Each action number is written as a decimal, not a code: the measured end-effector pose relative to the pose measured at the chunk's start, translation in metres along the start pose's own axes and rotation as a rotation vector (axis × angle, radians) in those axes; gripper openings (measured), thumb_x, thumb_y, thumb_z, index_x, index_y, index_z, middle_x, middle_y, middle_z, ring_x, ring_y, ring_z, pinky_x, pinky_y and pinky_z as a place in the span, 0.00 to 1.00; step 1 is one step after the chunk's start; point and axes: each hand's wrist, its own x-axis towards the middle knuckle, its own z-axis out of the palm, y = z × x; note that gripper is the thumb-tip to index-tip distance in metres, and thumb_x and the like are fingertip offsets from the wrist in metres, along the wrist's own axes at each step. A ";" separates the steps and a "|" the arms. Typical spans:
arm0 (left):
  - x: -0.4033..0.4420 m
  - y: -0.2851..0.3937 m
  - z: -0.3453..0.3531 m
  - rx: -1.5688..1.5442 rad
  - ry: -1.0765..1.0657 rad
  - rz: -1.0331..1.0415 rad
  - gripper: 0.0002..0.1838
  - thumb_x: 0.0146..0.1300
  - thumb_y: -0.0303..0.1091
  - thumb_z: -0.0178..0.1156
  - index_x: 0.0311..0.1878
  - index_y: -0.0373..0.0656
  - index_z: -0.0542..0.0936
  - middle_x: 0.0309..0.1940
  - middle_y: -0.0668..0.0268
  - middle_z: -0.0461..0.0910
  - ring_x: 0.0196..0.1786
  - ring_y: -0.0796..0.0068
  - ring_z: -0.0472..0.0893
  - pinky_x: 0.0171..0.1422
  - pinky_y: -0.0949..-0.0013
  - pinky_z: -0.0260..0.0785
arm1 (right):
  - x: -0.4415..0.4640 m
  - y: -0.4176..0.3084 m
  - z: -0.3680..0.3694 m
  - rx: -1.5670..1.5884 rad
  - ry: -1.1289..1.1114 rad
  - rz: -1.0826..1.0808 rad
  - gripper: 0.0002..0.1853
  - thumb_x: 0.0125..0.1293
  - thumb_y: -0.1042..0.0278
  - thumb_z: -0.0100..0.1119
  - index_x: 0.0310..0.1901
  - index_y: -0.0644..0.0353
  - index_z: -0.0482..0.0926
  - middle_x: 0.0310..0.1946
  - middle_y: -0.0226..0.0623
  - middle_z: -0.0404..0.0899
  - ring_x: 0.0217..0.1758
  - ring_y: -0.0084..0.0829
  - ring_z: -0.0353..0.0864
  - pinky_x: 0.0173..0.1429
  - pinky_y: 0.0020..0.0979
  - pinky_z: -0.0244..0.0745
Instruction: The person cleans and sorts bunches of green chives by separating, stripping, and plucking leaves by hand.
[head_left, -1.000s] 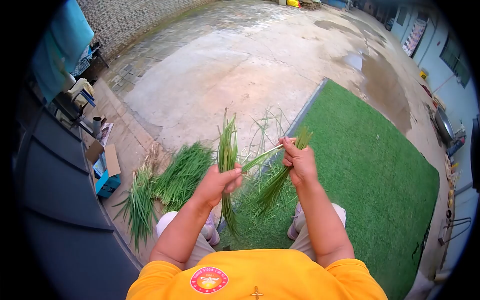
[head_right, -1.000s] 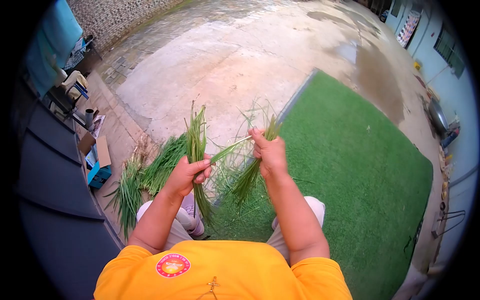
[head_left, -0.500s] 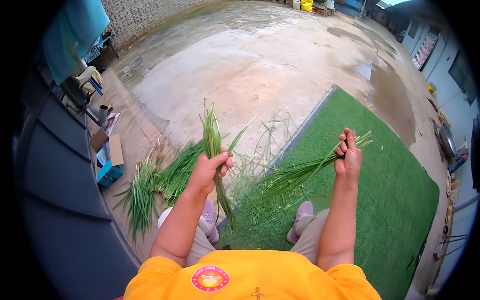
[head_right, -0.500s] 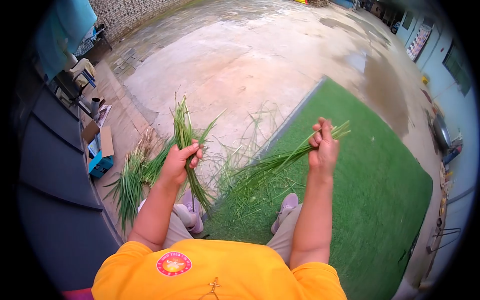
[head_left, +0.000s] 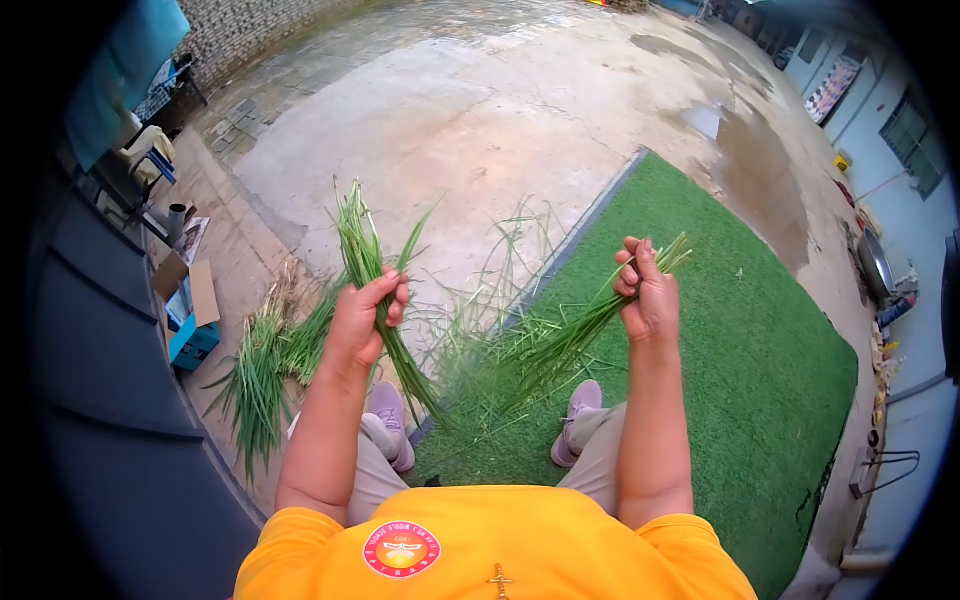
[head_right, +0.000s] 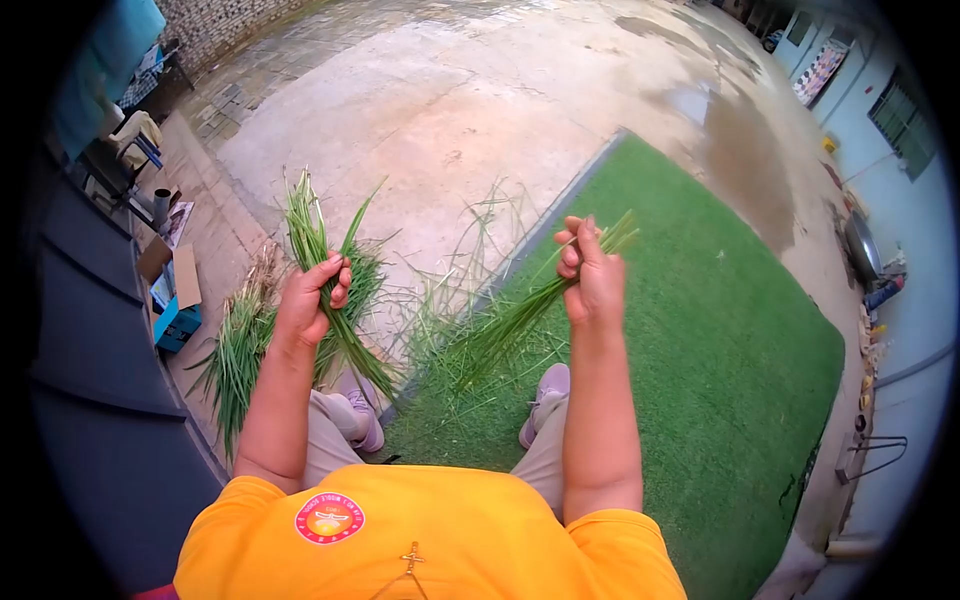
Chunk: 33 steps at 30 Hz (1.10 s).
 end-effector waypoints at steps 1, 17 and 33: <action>-0.001 0.000 0.001 -0.008 -0.013 -0.008 0.06 0.58 0.31 0.55 0.32 0.38 0.74 0.20 0.67 0.75 0.18 0.84 0.69 0.20 0.82 0.58 | -0.001 0.002 0.001 -0.005 -0.017 0.016 0.13 0.63 0.64 0.54 0.40 0.68 0.72 0.26 0.33 0.73 0.20 0.14 0.63 0.21 0.15 0.57; -0.020 -0.029 0.030 0.129 -0.244 -0.157 0.08 0.58 0.35 0.57 0.33 0.40 0.75 0.21 0.68 0.75 0.21 0.84 0.70 0.25 0.79 0.60 | -0.031 0.030 0.044 -0.312 -0.247 0.141 0.21 0.60 0.69 0.56 0.54 0.69 0.68 0.39 0.33 0.78 0.20 0.12 0.58 0.20 0.14 0.52; -0.001 0.008 -0.015 0.154 -0.219 -0.111 0.04 0.60 0.31 0.55 0.31 0.43 0.72 0.19 0.72 0.69 0.17 0.86 0.64 0.21 0.82 0.55 | 0.050 -0.054 -0.114 0.140 0.354 -0.418 0.13 0.68 0.63 0.43 0.42 0.64 0.73 0.32 0.37 0.76 0.23 0.14 0.63 0.20 0.16 0.57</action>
